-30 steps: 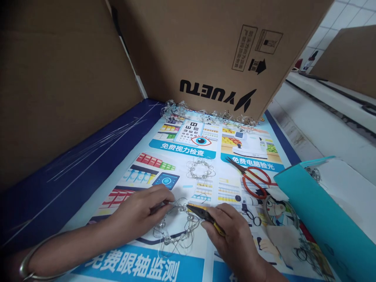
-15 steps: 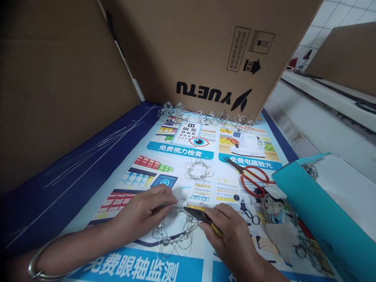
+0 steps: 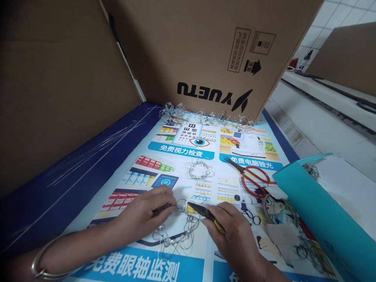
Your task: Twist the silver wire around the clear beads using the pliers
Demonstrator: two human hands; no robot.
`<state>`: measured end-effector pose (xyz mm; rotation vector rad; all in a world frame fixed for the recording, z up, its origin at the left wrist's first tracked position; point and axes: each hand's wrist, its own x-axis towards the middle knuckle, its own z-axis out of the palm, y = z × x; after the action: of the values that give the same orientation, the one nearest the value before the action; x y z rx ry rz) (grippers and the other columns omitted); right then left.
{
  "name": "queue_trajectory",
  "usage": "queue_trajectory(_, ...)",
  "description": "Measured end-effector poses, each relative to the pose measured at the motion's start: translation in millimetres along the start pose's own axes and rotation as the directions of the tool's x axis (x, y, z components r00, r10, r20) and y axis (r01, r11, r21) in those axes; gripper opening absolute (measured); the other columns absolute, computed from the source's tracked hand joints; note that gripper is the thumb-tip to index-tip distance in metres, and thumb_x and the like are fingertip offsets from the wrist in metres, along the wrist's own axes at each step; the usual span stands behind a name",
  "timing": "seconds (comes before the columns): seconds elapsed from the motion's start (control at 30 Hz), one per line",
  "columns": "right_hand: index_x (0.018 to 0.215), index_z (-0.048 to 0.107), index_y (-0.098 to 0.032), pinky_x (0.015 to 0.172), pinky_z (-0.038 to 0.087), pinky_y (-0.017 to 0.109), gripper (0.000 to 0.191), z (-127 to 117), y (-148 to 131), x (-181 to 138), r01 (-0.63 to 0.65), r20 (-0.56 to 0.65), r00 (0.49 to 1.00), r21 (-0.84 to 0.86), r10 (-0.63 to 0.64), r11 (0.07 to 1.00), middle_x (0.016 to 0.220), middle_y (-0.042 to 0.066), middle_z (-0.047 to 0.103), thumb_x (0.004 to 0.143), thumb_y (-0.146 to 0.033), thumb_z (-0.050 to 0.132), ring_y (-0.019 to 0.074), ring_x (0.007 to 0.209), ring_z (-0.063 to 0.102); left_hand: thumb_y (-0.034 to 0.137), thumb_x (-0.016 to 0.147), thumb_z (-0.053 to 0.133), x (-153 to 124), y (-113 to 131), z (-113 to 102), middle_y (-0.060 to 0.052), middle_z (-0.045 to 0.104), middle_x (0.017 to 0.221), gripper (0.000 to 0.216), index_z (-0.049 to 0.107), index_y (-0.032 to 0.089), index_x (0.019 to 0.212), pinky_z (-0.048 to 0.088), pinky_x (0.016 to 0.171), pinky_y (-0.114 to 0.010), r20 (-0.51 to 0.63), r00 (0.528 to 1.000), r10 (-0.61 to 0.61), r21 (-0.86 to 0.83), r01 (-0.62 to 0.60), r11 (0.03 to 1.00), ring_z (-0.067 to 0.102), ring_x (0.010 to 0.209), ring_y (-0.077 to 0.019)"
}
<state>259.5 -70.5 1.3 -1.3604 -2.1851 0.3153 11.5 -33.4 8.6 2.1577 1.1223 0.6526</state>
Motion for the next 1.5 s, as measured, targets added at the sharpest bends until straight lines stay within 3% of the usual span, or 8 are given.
queue_trajectory(0.57, 0.103, 0.059, -0.021, 0.072, 0.05, 0.026, 0.022, -2.6, -2.0, 2.1, 0.005, 0.063, 0.998, 0.0, -0.005, 1.0, 0.092, 0.007, 0.061, 0.083, -0.028, 0.052, 0.0163, 0.084, 0.058, 0.009, 0.08, 0.044, -0.9, 0.4, -0.2, -0.001, 0.052, 0.078, 0.013, 0.053, 0.018, 0.078, 0.038, 0.06, -0.024, 0.021, 0.999, -0.04, 0.052, 0.039, 0.998, 0.051, 0.07, -0.014)
queue_trajectory(0.87, 0.099, 0.06, -0.02, 0.07, 0.05, 0.027, 0.02, 2.2, 3.6, -0.6, 0.116, 0.013, 0.993, -0.109, -0.116, 0.987, 0.091, 0.008, 0.062, 0.083, -0.03, 0.053, 0.0176, 0.083, 0.059, 0.008, 0.077, 0.045, -0.6, -1.0, 0.0, 0.001, 0.05, 0.071, 0.012, 0.052, 0.017, 0.072, 0.034, 0.056, -0.022, 0.005, 0.998, -0.057, 0.047, 0.057, 0.997, 0.049, 0.064, -0.0125)
queue_trajectory(1.13, 0.099, 0.061, -0.02, 0.07, 0.05, 0.029, 0.022, 1.2, 1.0, -0.5, 0.103, 0.063, 0.994, -0.174, -0.094, 0.979, 0.091, 0.008, 0.062, 0.084, -0.032, 0.05, 0.0186, 0.083, 0.058, 0.004, 0.068, 0.045, -0.6, 1.2, -1.6, 0.002, 0.048, 0.068, 0.014, 0.05, 0.017, 0.067, 0.03, 0.05, -0.02, 0.01, 0.995, -0.098, 0.0, 0.098, 0.995, 0.045, 0.058, -0.0099)
queue_trajectory(1.5, 0.098, 0.06, -0.02, 0.069, 0.049, 0.03, 0.02, 0.0, 0.2, 2.4, 0.1, 0.092, 0.992, -0.177, -0.084, 0.979, 0.09, 0.008, 0.061, 0.085, -0.03, 0.049, 0.0183, 0.081, 0.058, 0.006, 0.069, 0.043, -3.9, 2.0, -3.4, 0.001, 0.049, 0.073, 0.014, 0.05, 0.018, 0.073, 0.032, 0.054, -0.022, 0.072, 0.996, -0.047, 0.104, 0.04, 0.994, 0.045, 0.06, -0.0118)
